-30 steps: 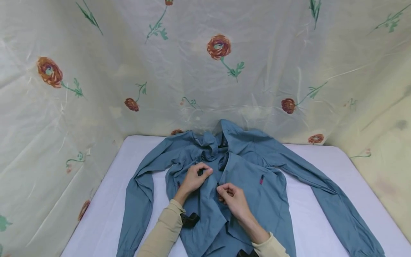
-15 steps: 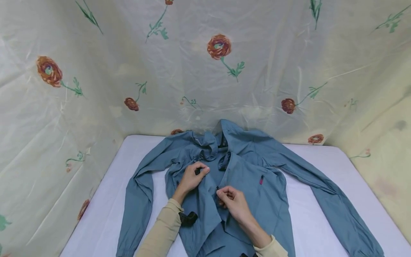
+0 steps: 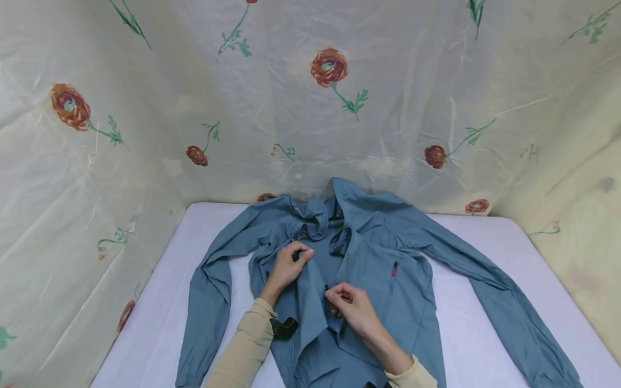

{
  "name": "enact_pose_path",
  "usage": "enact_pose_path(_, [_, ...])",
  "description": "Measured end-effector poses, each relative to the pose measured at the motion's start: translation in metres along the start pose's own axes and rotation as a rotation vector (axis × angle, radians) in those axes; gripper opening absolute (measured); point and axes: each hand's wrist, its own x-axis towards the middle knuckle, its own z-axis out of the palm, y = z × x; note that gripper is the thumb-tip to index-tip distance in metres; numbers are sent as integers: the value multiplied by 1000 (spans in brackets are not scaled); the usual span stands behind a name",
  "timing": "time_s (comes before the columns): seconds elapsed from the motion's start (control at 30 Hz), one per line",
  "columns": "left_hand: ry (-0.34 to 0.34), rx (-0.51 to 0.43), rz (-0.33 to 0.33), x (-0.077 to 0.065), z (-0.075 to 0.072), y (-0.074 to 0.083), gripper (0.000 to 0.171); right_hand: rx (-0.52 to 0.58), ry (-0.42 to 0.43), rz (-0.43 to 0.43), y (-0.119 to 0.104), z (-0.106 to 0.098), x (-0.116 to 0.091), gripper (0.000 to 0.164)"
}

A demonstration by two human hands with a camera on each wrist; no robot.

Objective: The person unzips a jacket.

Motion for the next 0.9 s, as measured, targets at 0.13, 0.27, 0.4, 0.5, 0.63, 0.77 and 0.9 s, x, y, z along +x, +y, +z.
enact_pose_path(0.13, [52, 14, 3, -1, -2, -3, 22, 2, -83, -11, -1, -2, -4, 24])
enact_pose_path(0.27, [105, -4, 4, -2, -7, -6, 23, -7, -154, -1, -1, -4, -8, 25])
enact_pose_path(0.4, [152, -41, -18, 0, -11, -8, 20, -17, -188, 1, 1, -5, -10, 24])
enact_pose_path(0.5, [175, -51, -30, 2, -14, -10, 19, -18, -188, -3, 1, -5, -10, 25])
enact_pose_path(0.63, [201, -50, -18, 1, -16, -12, 21, -13, -197, -16, 1, -7, -11, 26])
enact_pose_path(0.77, [239, -51, 4, 1, -19, -13, 19, -9, -209, -32, 0, -9, -11, 28])
enact_pose_path(0.9, [283, -49, 5, 2, -23, -13, 16, -16, -204, -43, -1, -9, -10, 27])
